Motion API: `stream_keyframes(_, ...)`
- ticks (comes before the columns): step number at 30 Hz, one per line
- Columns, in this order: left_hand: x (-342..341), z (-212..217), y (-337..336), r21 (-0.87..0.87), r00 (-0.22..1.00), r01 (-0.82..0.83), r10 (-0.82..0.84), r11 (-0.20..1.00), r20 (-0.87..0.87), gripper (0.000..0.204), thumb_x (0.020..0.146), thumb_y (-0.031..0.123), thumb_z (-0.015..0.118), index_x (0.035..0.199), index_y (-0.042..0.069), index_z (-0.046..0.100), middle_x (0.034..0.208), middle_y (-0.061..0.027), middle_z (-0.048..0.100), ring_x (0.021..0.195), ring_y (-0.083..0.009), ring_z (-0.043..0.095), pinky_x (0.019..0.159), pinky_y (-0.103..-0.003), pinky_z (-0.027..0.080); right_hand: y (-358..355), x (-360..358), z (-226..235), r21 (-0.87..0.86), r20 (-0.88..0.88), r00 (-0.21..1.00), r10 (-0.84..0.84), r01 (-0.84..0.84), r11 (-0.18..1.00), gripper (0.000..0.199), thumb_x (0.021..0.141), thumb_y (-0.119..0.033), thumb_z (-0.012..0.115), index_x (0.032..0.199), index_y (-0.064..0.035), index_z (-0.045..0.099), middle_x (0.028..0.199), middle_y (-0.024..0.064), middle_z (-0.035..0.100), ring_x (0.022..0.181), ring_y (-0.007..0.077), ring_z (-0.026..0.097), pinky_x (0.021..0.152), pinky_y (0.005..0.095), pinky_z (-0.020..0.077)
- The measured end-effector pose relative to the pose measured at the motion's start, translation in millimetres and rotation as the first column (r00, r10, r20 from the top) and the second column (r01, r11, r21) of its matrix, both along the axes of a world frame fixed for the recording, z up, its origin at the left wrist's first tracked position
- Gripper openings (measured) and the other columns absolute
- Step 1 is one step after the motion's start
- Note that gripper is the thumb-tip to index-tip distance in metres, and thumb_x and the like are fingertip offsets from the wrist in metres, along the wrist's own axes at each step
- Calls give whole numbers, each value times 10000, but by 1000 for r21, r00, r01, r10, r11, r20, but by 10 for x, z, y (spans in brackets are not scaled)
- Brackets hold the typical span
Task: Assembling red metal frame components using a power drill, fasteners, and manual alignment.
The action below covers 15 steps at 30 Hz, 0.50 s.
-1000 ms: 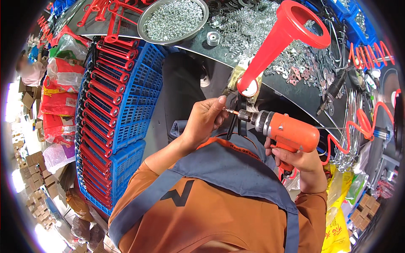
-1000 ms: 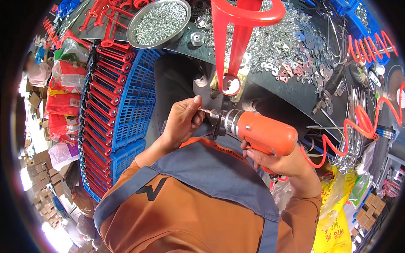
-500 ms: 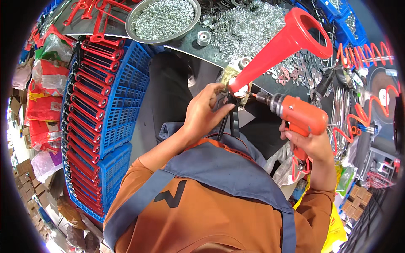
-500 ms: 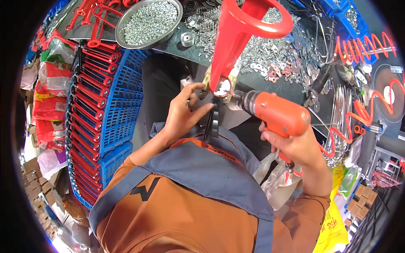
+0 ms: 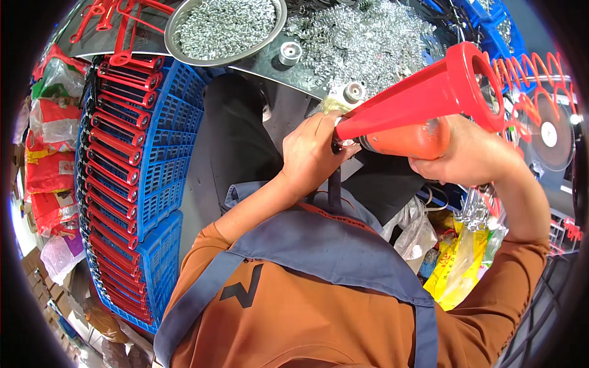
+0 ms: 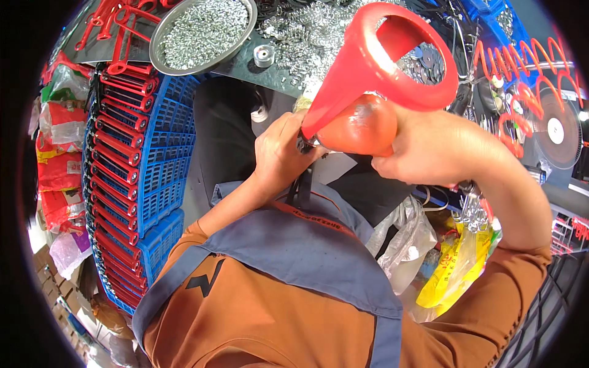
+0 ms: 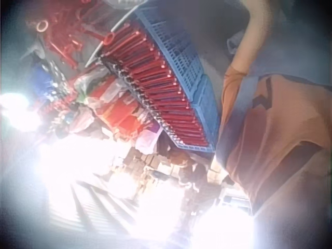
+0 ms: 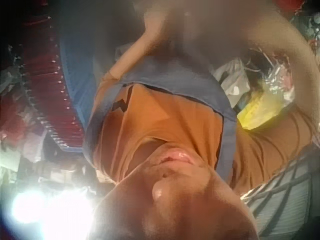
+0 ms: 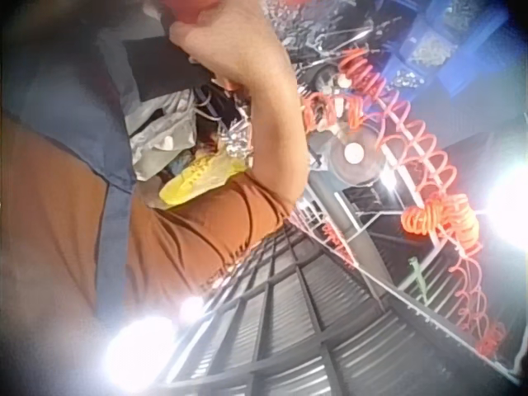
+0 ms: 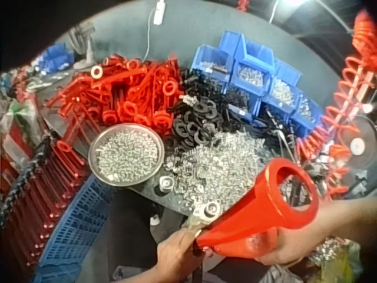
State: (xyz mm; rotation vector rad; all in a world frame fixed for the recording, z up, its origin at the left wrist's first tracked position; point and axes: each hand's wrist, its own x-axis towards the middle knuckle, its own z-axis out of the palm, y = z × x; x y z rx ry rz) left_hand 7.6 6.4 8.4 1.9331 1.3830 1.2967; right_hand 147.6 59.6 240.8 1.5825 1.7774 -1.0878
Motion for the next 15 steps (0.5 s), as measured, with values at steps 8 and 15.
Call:
stream_keyframes(8, 28, -48, 2, 63, 999, 7, -9, 998, 43, 609, 536, 191, 855, 1056, 57, 568, 787, -75, 569, 711, -264, 600, 613, -354, 494, -103, 122, -107, 235, -104, 981, 167, -139, 962, 344, 737, -144, 605, 1068, -54, 593, 911, 173, 663, 891, 335, 635, 782, 394, 497)
stream_keyframes(15, 24, -16, -10, 48, 1000, 21, -22, 999, 15, 585, 562, 193, 849, 1065, 82, 572, 760, -54, 567, 695, -248, 602, 598, -359, 493, -290, 215, -215, 333, -185, 946, 267, -196, 923, 371, 738, -80, 659, 1086, -11, 550, 750, 58, 625, 592, 144, 608, 556, 296, 496)
